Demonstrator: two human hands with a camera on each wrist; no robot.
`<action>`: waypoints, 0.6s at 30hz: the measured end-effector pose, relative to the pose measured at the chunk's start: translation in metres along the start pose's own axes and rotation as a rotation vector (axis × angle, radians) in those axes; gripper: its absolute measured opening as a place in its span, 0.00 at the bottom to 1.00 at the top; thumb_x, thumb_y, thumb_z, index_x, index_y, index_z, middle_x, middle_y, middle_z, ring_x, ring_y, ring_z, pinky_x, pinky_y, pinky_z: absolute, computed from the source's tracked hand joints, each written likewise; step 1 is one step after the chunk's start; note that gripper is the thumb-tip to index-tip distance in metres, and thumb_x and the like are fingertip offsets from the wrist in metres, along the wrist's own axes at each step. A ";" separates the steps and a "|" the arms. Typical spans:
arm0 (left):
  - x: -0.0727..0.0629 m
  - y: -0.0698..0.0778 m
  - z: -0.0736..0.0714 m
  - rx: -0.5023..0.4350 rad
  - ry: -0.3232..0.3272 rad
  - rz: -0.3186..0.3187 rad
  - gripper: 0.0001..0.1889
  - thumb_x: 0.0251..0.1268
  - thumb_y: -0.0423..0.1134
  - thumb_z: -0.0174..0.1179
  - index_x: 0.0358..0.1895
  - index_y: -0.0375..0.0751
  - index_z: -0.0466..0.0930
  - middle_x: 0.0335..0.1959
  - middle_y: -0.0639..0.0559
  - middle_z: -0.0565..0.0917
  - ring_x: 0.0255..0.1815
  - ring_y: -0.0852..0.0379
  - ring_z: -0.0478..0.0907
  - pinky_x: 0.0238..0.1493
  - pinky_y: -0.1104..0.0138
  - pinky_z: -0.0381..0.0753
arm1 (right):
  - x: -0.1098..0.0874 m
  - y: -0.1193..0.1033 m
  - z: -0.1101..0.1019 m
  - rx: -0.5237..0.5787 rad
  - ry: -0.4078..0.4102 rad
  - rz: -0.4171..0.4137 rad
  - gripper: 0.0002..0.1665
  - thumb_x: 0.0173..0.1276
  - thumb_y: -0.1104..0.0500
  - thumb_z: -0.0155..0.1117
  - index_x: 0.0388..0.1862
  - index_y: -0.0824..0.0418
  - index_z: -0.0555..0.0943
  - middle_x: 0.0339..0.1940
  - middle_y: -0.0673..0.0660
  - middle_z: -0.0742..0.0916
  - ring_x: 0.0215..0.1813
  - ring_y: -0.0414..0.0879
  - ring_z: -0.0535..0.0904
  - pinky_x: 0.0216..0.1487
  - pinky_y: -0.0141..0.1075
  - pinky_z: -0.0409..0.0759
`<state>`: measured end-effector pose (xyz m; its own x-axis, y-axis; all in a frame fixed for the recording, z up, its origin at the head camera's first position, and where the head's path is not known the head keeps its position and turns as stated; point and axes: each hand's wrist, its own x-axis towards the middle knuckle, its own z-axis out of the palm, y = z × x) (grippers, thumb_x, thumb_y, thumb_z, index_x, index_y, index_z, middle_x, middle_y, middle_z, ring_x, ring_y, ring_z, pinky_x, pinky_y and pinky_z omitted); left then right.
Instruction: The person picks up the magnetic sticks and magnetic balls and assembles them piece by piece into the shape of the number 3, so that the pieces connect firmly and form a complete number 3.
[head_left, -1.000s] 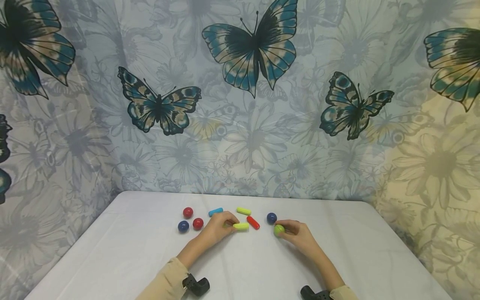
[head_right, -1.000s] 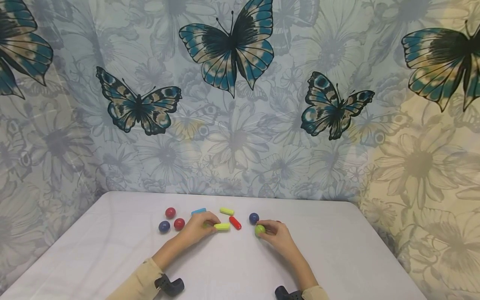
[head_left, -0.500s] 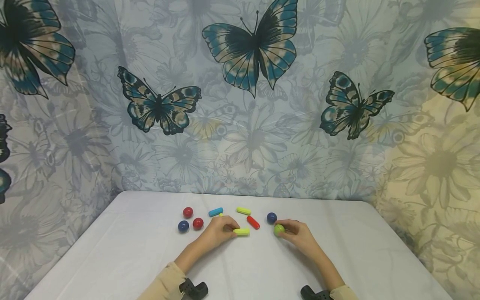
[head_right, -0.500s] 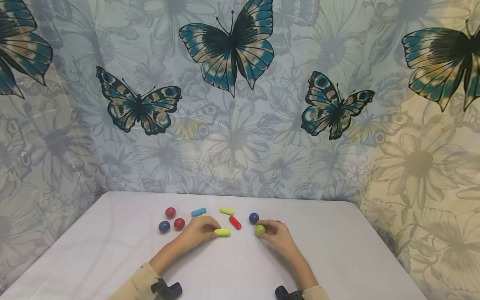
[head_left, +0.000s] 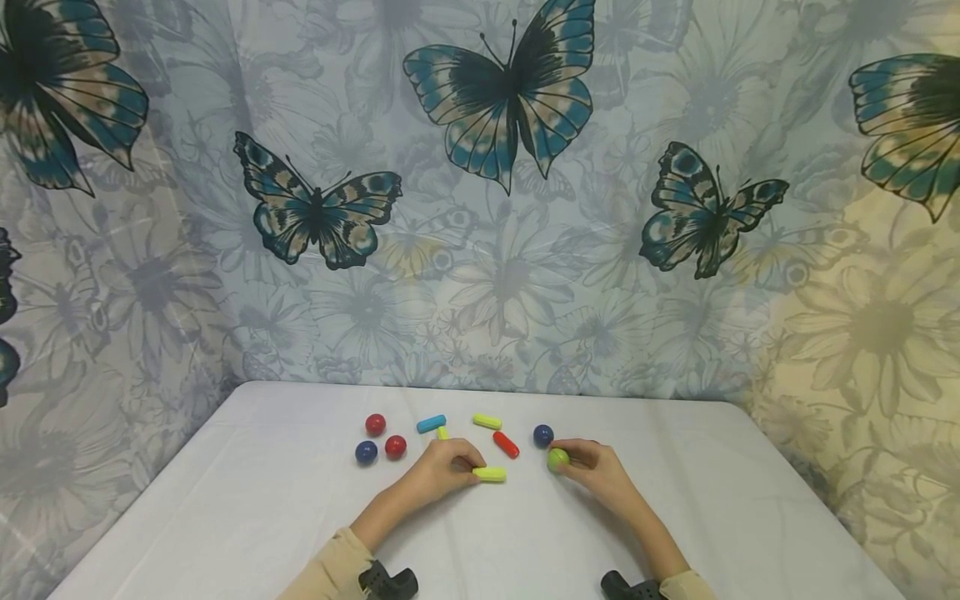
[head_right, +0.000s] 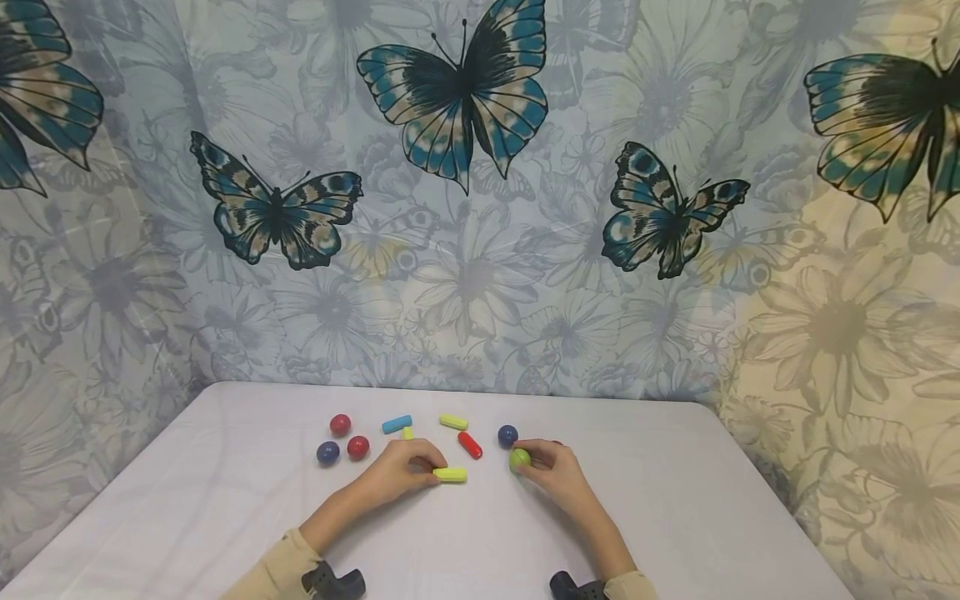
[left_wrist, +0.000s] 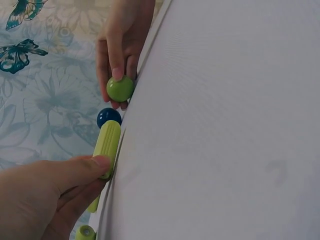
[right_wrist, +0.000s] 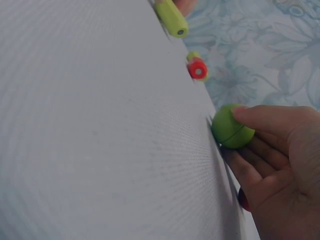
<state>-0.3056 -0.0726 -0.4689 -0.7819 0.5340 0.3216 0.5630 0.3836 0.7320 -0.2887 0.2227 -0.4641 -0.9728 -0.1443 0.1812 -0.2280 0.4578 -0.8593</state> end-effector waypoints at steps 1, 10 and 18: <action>0.000 0.000 0.000 0.000 -0.003 -0.001 0.10 0.53 0.27 0.69 0.39 0.40 0.85 0.40 0.48 0.87 0.40 0.60 0.85 0.45 0.75 0.82 | 0.000 0.000 0.000 0.002 0.001 -0.002 0.21 0.61 0.63 0.70 0.54 0.64 0.82 0.56 0.61 0.86 0.63 0.57 0.79 0.60 0.34 0.79; -0.001 0.003 0.001 0.006 -0.011 -0.026 0.10 0.53 0.28 0.70 0.38 0.41 0.85 0.40 0.49 0.87 0.40 0.61 0.84 0.44 0.75 0.82 | -0.002 -0.004 -0.001 0.024 0.002 -0.007 0.22 0.61 0.63 0.70 0.55 0.65 0.81 0.56 0.62 0.85 0.63 0.57 0.79 0.60 0.35 0.79; -0.002 0.002 0.002 -0.005 -0.009 -0.008 0.10 0.53 0.28 0.70 0.38 0.41 0.85 0.39 0.49 0.87 0.39 0.62 0.84 0.44 0.75 0.82 | -0.001 -0.002 -0.001 0.018 0.004 0.002 0.21 0.61 0.63 0.70 0.54 0.64 0.82 0.56 0.62 0.86 0.63 0.56 0.79 0.60 0.33 0.80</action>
<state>-0.3024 -0.0708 -0.4691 -0.7838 0.5380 0.3102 0.5555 0.3840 0.7375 -0.2872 0.2232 -0.4625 -0.9734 -0.1398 0.1814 -0.2253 0.4422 -0.8681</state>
